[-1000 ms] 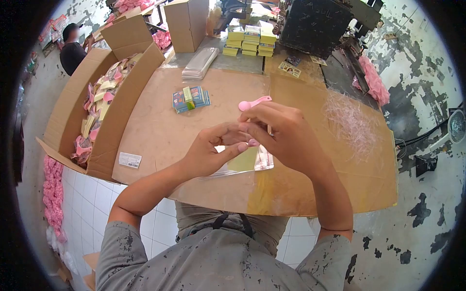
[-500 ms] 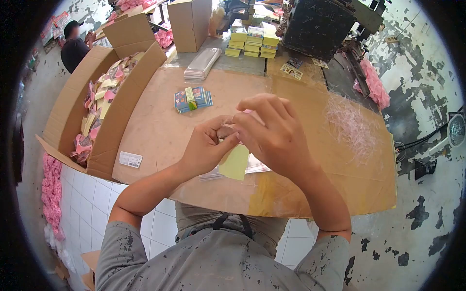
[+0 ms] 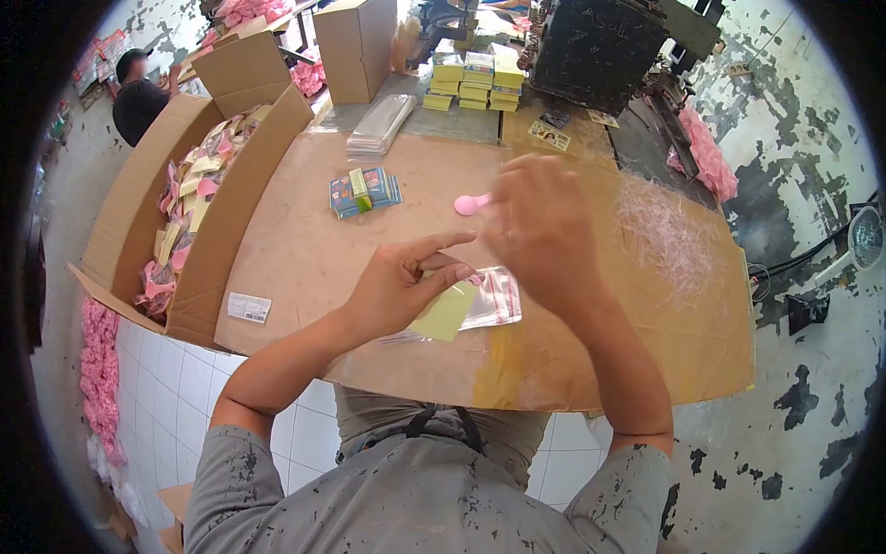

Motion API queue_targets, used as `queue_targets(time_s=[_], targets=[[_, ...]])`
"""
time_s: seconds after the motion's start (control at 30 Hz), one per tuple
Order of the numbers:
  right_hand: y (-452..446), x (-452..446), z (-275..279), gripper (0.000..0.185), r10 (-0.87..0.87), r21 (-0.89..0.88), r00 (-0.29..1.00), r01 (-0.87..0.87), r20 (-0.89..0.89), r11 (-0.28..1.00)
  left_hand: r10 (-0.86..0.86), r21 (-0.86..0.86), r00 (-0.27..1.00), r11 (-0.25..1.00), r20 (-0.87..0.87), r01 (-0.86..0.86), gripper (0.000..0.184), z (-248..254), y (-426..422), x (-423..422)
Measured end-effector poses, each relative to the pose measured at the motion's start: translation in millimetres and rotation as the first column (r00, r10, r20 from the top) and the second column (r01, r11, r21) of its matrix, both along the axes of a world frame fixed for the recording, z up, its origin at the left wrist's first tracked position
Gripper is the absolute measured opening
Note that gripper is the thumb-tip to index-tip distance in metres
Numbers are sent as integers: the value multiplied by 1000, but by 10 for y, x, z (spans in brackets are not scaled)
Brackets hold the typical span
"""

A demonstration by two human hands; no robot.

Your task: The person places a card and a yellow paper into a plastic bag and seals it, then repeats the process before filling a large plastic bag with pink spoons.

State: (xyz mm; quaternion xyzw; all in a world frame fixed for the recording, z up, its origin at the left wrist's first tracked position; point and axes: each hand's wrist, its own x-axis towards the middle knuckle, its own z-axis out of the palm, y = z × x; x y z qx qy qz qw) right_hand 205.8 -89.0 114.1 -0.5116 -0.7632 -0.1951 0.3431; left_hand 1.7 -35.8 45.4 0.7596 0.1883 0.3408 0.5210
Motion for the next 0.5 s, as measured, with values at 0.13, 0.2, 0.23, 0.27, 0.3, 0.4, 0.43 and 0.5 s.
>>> queue_targets(time_s=[0.13,0.2,0.23,0.27,0.3,0.4,0.43,0.5], targets=[[-407,816,270,7,-50,-452,681,-427,-731,783,-69,-293,997,953,40,78,34,-47,75,-15],[-677,1391,380,6,-145,-429,435,-677,-888,598,-59,-347,997,935,58,76,33,-107,143,0],[-750,1701,309,7,-172,-392,366,-695,-915,603,-49,-359,997,931,59,67,33,-118,169,1],[-795,1999,198,11,-235,-402,349,-555,-907,728,-39,-373,997,926,60,59,33,-127,178,2],[-812,2322,50,17,-306,-433,365,-343,-879,833,-46,-388,997,919,65,67,32,-124,172,3],[-1156,3103,-686,35,-726,-338,681,709,97,619,-56,-394,996,915,73,80,31,-113,171,14],[-1245,3205,-843,43,-778,34,382,889,498,458,-56,-377,996,923,68,77,31,-145,169,15],[-1241,3095,-680,44,-786,-27,518,840,337,542,-72,-364,993,926,93,101,31,-167,193,25]])
